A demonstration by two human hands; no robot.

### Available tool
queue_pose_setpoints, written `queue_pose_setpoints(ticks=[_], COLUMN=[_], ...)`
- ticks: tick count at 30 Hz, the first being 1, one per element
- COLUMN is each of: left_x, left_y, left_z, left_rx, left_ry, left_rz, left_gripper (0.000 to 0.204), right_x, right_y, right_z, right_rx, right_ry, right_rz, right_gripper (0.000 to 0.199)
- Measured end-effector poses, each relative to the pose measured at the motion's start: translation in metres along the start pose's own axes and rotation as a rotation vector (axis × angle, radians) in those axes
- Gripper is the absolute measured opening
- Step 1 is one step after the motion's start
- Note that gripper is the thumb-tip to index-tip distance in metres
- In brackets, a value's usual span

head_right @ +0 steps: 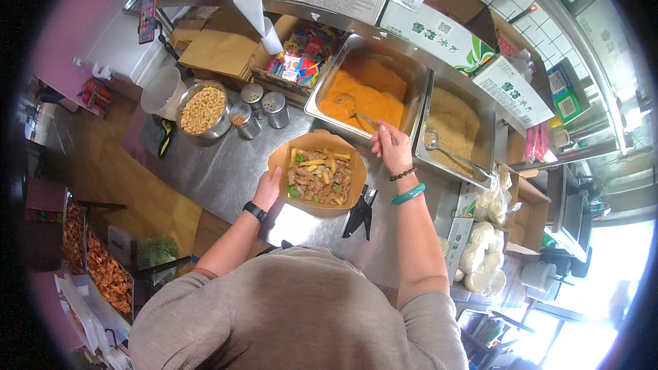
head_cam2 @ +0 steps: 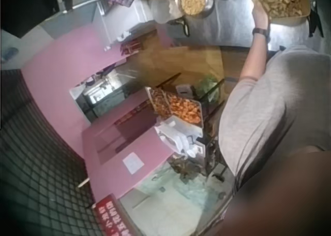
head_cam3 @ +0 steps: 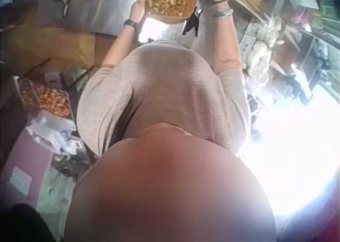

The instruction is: The person fries meat and fries in a deep fryer, then assembles a food order by placing lettuce and the fried items into a paper cone. They add a powdered seasoning and fold the cone to complete the order.

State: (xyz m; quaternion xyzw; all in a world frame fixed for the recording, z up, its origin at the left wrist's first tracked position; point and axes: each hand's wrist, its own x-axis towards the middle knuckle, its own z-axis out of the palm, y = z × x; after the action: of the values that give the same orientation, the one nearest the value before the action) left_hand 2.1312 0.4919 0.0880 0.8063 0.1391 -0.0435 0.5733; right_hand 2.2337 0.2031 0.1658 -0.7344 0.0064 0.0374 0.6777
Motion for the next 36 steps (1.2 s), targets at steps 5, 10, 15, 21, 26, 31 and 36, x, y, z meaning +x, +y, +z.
queue_pose_setpoints(ticks=[5,10,15,21,26,31,36], left_x=[0.0,0.001,0.005,0.007,0.006,0.002,0.003], left_y=[0.006,0.014,0.008,0.007,0.009,0.0,0.002], left_z=[0.007,0.013,0.014,0.016,0.017,0.014,0.014], left_rx=[-0.041,-0.058,0.005,0.019,-0.07,-0.116,-0.096], left_ry=[-0.035,-0.059,-0.054,-0.057,-0.096,-0.13,-0.138], left_rz=[-0.017,-0.012,0.007,0.01,-0.009,-0.058,-0.038], left_gripper=[0.039,0.04,0.041,0.041,0.04,0.04,0.04], right_x=[-0.003,-0.001,-0.007,-0.018,-0.035,-0.106,-0.16], right_y=[-0.015,0.004,0.013,0.007,-0.004,-0.051,-0.046], right_z=[-0.013,-0.029,-0.024,-0.015,-0.024,-0.031,-0.034], right_rx=[0.243,0.605,0.603,0.566,0.59,0.557,0.35], right_ry=[-0.078,0.053,0.212,0.334,0.303,0.299,0.28], right_rz=[0.158,0.222,0.168,0.129,0.067,0.053,0.18], right_gripper=[0.037,0.038,0.037,0.036,0.036,0.04,0.042])
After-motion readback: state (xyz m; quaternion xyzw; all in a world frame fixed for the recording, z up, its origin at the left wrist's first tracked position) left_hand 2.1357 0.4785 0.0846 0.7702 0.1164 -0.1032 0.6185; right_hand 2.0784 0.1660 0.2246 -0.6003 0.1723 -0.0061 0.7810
